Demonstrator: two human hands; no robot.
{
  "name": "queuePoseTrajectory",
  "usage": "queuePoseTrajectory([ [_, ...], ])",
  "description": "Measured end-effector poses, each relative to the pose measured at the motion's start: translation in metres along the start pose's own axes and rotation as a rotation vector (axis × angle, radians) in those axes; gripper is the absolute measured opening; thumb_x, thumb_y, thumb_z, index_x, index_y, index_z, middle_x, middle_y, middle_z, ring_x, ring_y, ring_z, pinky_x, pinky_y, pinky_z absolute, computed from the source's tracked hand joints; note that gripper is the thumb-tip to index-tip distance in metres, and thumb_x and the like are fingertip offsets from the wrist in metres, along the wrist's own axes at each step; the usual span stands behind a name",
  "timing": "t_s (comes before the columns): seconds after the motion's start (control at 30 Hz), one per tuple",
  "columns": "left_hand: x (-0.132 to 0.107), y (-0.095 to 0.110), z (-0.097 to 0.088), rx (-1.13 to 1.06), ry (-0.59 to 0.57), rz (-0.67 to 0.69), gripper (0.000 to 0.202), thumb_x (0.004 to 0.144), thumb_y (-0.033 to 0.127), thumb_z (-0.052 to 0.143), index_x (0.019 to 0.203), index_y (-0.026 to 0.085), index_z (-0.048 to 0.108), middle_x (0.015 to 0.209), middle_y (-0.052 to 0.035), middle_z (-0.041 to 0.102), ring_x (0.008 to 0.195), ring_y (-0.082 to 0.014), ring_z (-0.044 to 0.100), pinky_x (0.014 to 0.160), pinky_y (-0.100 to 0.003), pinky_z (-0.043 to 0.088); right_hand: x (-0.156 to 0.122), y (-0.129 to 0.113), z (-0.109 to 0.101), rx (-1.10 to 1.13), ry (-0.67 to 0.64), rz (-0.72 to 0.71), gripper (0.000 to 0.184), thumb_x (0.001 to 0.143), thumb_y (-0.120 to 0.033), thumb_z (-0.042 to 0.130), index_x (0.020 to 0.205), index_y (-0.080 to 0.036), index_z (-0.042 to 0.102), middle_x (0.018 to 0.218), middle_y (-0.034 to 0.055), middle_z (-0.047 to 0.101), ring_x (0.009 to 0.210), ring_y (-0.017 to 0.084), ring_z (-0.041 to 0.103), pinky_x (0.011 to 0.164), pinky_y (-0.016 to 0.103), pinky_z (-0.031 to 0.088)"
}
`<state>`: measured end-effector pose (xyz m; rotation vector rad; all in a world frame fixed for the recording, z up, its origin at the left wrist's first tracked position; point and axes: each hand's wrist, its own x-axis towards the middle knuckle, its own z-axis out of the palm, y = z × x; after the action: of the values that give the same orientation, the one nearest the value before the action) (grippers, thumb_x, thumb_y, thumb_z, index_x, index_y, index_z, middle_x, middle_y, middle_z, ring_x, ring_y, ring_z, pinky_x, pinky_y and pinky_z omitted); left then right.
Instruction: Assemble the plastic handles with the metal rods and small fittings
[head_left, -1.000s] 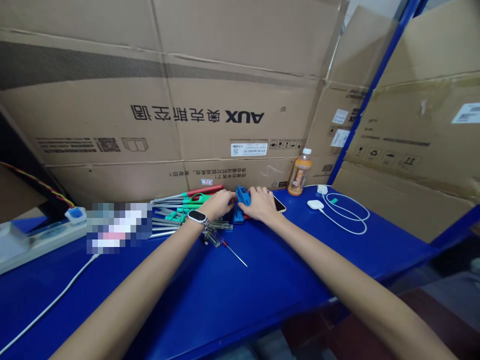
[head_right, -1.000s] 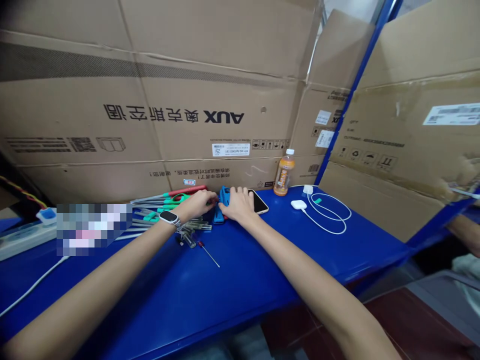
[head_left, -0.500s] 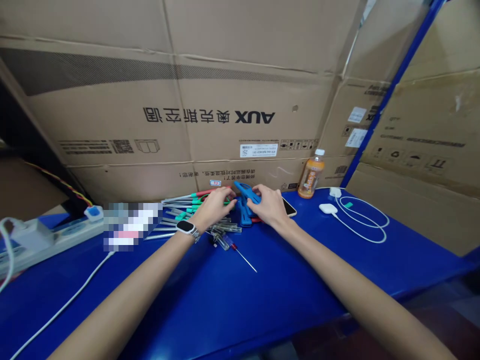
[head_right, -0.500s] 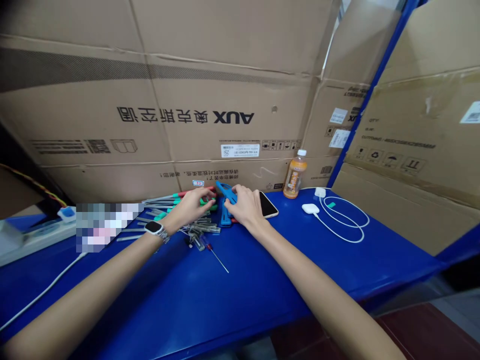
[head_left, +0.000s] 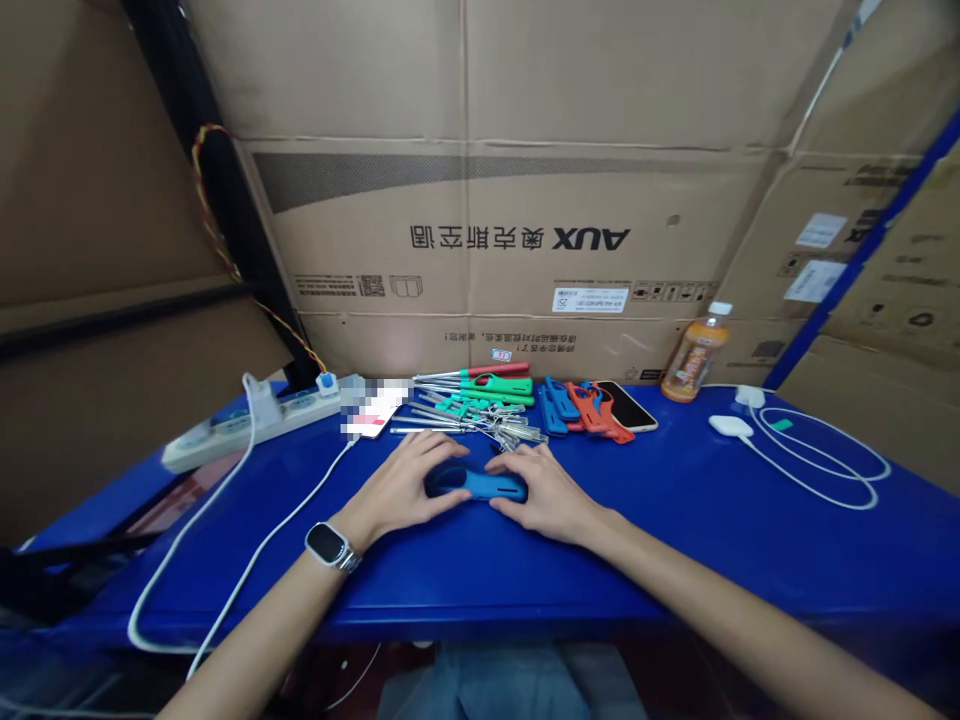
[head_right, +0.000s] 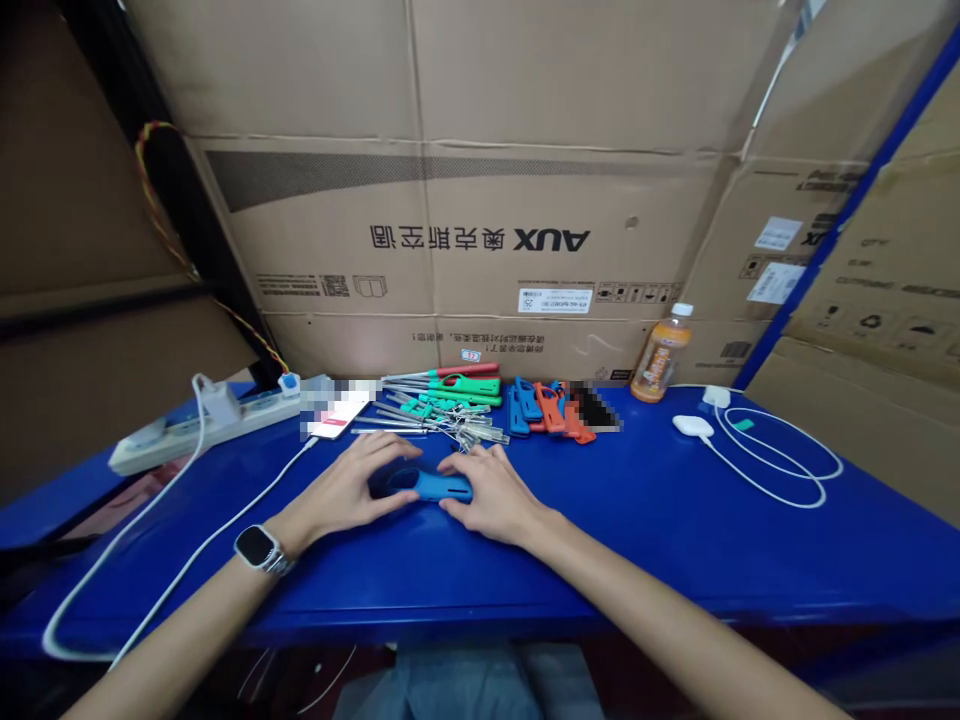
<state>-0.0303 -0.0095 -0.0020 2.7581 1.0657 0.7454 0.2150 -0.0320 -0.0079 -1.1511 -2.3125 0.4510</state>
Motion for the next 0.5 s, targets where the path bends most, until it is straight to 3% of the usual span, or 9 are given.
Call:
queuePoseTrajectory([
  [0.17, 0.005, -0.001, 0.009, -0.109, -0.058, -0.015, 0.03, 0.089, 0.043, 0.065, 0.113, 0.025, 0.064, 0.113, -0.0053, 0.066, 0.109, -0.0244, 0.059, 0.099, -0.041, 0.045, 0.007, 0.008, 0.0, 0.192, -0.018, 0.021, 0.049, 0.082, -0.025, 0.072, 0.129, -0.025, 0.056, 0.116, 0.005, 0.07, 0.108, 0.023, 0.062, 0.099, 0.044, 0.043],
  [0.5, 0.006, -0.005, 0.01, -0.243, 0.034, -0.103, 0.031, 0.094, 0.045, 0.057, 0.116, 0.024, 0.063, 0.112, -0.0053, 0.065, 0.102, -0.0218, 0.063, 0.092, -0.035, 0.051, 0.033, 0.02, -0.01, 0.519, -0.042, -0.006, 0.032, 0.08, -0.036, 0.073, 0.107, -0.02, 0.068, 0.11, 0.0066, 0.071, 0.106, 0.023, 0.065, 0.096, 0.04, 0.049],
])
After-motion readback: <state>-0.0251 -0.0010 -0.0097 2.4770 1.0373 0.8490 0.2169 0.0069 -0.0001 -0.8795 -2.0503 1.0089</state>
